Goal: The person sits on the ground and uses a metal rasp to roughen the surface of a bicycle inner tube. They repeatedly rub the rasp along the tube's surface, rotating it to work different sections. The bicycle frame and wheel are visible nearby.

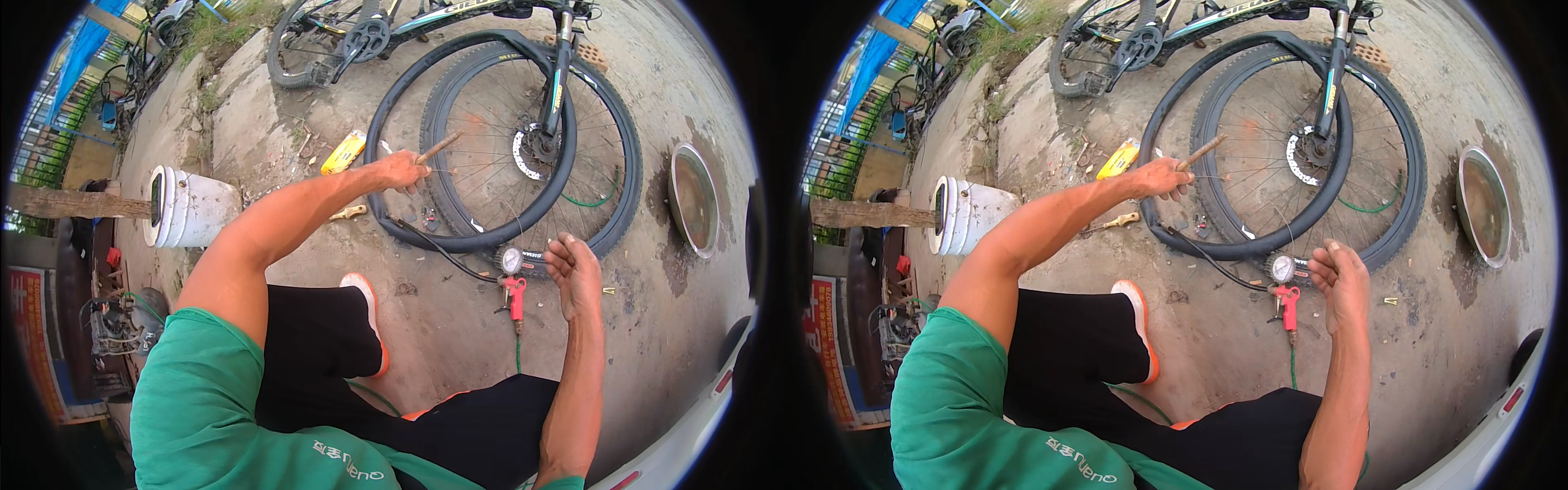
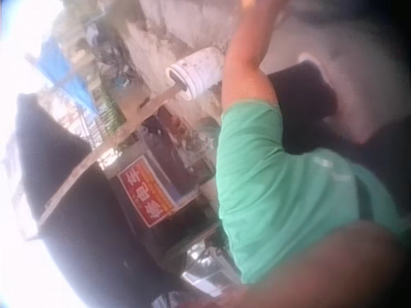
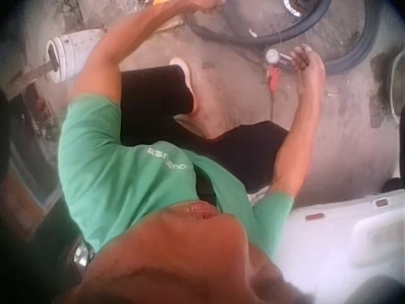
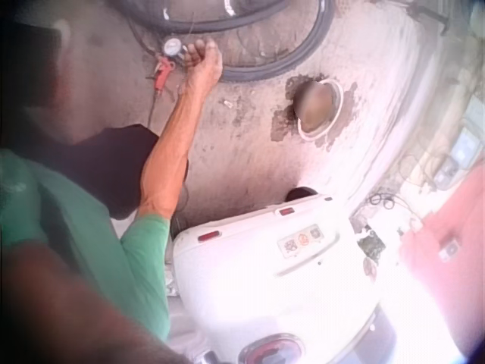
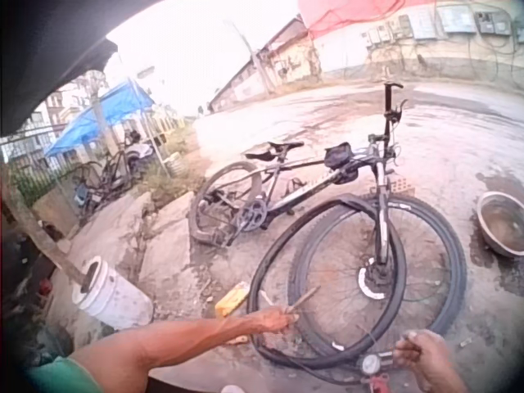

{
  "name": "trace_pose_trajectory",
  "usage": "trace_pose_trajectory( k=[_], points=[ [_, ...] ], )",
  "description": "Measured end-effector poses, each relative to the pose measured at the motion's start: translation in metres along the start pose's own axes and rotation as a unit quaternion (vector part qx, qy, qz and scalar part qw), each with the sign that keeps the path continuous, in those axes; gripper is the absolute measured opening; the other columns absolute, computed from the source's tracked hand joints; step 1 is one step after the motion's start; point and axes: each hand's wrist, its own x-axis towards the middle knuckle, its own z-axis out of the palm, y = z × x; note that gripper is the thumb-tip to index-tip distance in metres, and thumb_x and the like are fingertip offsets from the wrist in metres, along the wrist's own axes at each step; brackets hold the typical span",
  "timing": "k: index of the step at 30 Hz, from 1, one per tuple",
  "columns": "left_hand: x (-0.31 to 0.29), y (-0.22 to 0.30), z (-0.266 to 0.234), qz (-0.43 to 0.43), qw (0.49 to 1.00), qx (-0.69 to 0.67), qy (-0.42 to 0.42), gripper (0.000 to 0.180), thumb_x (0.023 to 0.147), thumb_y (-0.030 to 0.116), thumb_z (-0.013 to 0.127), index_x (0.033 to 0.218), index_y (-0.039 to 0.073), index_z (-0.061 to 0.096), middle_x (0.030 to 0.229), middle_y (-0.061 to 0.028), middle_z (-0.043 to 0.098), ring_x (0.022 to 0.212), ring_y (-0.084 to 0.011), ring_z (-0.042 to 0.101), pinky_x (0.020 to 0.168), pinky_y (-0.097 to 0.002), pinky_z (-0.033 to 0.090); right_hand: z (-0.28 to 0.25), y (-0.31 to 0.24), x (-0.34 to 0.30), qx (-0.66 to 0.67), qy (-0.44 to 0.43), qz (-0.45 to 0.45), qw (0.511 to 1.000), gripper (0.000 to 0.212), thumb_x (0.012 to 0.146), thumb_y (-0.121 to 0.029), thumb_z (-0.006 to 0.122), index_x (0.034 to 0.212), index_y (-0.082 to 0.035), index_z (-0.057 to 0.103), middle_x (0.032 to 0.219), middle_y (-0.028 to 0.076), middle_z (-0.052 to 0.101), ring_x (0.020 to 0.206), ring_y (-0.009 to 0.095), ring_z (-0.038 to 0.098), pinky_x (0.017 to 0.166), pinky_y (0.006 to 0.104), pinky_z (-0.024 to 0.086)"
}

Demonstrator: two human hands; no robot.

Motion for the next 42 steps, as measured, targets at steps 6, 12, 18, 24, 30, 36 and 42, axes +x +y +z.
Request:
trace_pose_trajectory(
  k=[6,12,18,24,30,36,42],
  points=[
    [0.024,-0.039,-0.078,0.028,0.992,0.034,0.12,0.037,0.104,0.034,0.059,0.111,0.0,0.071,0.092,-0.0094,0.073,0.077,-0.019,0.072,0.068,-0.0341,0.057,0.006,0.0,-0.002,-0.046,0.008,-0.018,0.999,0.04,0.102,-0.033,0.065,0.128,-0.003,0.065,0.105,0.003,0.072,0.088,0.011,0.068,0.08,0.0273,0.053],
    [0.037,-0.137,-0.05,-0.133,0.947,-0.189,0.224,0.038,0.104,0.037,0.059,0.112,0.002,0.072,0.093,-0.0124,0.076,0.073,-0.0249,0.071,0.061,-0.0421,0.057,0.02,0.007,0.004,-0.067,-0.024,-0.02,0.997,0.039,0.102,-0.033,0.064,0.127,-0.003,0.065,0.104,0.004,0.072,0.088,0.011,0.067,0.08,0.0271,0.053],
    [0.037,-0.211,0.046,-0.287,0.847,-0.343,0.288,0.038,0.105,0.039,0.055,0.102,0.004,0.069,0.083,-0.0106,0.071,0.062,-0.0251,0.067,0.049,-0.0429,0.051,0.019,0.006,0.002,-0.104,-0.02,-0.037,0.994,0.038,0.102,-0.033,0.064,0.125,-0.003,0.066,0.103,0.003,0.071,0.087,0.011,0.067,0.08,0.0269,0.053],
    [0.008,-0.208,0.065,-0.292,0.891,-0.157,0.309,0.044,0.104,0.042,0.055,0.102,0.001,0.071,0.097,-0.0176,0.071,0.084,-0.0336,0.068,0.069,-0.0463,0.053,0.025,0.008,0.01,-0.112,-0.012,-0.037,0.993,0.037,0.102,-0.033,0.064,0.125,-0.003,0.066,0.103,0.003,0.072,0.087,0.01,0.067,0.079,0.0265,0.053],
    [0.018,-0.201,0.128,-0.279,0.883,-0.079,0.368,0.053,0.102,0.045,0.058,0.108,-0.004,0.074,0.121,-0.0323,0.07,0.118,-0.0503,0.065,0.102,-0.0548,0.052,0.023,0.008,0.014,-0.115,-0.004,-0.036,0.993,0.036,0.102,-0.033,0.065,0.125,-0.004,0.066,0.102,0.003,0.072,0.086,0.01,0.066,0.08,0.0266,0.052],
    [0.049,-0.252,0.145,-0.265,0.867,-0.246,0.344,0.055,0.104,0.046,0.055,0.12,-0.005,0.07,0.122,-0.0336,0.069,0.117,-0.0503,0.066,0.102,-0.0532,0.051,0.033,0.01,0.013,-0.138,-0.019,-0.041,0.989,0.036,0.102,-0.033,0.065,0.124,-0.004,0.066,0.102,0.003,0.071,0.085,0.009,0.066,0.079,0.0262,0.052],
    [0.062,-0.25,0.147,-0.166,0.838,-0.302,0.423,0.038,0.108,0.038,0.053,0.119,0.002,0.06,0.099,-0.0153,0.07,0.082,-0.0312,0.073,0.072,-0.0465,0.06,0.034,0.012,0.015,-0.142,-0.028,-0.048,0.988,0.037,0.102,-0.033,0.065,0.123,-0.004,0.067,0.102,0.003,0.072,0.085,0.009,0.065,0.079,0.026,0.051]
  ],
)
